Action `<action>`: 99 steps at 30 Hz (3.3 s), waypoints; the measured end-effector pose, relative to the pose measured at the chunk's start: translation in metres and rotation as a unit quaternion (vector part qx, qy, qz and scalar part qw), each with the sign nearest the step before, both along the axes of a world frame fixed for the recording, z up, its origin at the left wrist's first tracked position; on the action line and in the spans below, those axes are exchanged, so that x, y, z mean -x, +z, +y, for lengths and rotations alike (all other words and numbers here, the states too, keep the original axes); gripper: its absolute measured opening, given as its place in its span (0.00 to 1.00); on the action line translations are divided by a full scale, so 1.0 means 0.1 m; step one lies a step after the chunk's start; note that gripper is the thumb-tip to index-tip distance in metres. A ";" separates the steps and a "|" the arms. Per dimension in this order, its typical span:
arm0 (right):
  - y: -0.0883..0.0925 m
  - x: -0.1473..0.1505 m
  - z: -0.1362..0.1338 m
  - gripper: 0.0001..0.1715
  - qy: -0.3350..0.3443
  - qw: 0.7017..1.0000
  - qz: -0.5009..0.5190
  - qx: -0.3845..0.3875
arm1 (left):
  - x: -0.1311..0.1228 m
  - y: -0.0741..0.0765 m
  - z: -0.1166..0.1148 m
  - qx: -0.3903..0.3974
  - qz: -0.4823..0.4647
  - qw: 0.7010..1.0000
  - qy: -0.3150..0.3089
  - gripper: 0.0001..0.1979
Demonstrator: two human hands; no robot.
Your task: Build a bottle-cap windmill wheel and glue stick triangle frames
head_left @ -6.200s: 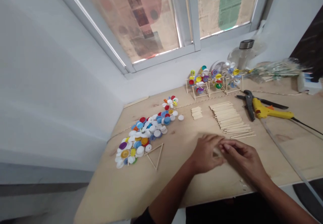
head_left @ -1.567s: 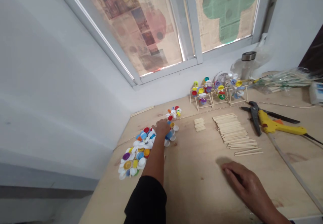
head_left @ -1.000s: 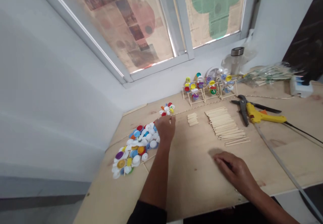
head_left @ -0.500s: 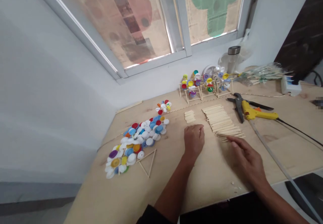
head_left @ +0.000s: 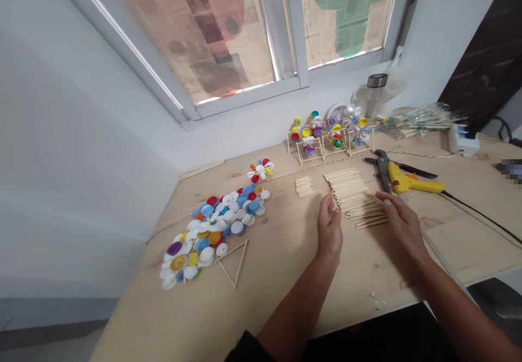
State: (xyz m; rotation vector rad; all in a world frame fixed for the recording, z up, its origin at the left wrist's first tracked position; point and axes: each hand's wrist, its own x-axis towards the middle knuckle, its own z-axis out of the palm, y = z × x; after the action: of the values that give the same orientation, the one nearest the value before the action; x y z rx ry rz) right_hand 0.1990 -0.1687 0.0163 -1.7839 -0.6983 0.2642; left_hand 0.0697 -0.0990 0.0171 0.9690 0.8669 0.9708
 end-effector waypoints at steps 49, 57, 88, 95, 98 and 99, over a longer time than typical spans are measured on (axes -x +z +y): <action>0.01 -0.03 -0.11 0.11 0.257 0.851 -0.428 0.160 | 0.25 0.26 0.02 0.050 -0.008 0.998 -0.032 0.21; 0.05 0.02 -0.05 0.09 0.272 0.804 -0.484 0.213 | 0.33 0.13 0.07 -0.006 0.037 0.995 -0.088 0.14; 0.25 -0.12 0.09 0.13 0.403 0.728 -0.514 0.208 | 0.38 -0.08 0.05 -0.047 -0.021 0.996 -0.071 0.18; 0.22 -0.12 0.06 0.13 0.400 0.726 -0.520 0.205 | 0.37 -0.09 0.05 -0.043 -0.021 0.997 -0.066 0.19; 0.25 -0.13 0.02 0.14 0.404 0.734 -0.511 0.195 | 0.37 -0.08 0.05 -0.036 -0.021 0.997 -0.063 0.19; 0.26 -0.14 0.01 0.14 0.404 0.736 -0.508 0.193 | 0.37 -0.07 0.05 -0.037 -0.021 0.997 -0.063 0.19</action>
State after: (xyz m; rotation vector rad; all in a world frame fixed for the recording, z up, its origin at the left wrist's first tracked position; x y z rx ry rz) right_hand 0.2125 -0.1680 0.0428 -1.8159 -2.3770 -0.0501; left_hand 0.0324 -0.0941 0.0097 1.0503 0.7312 0.9166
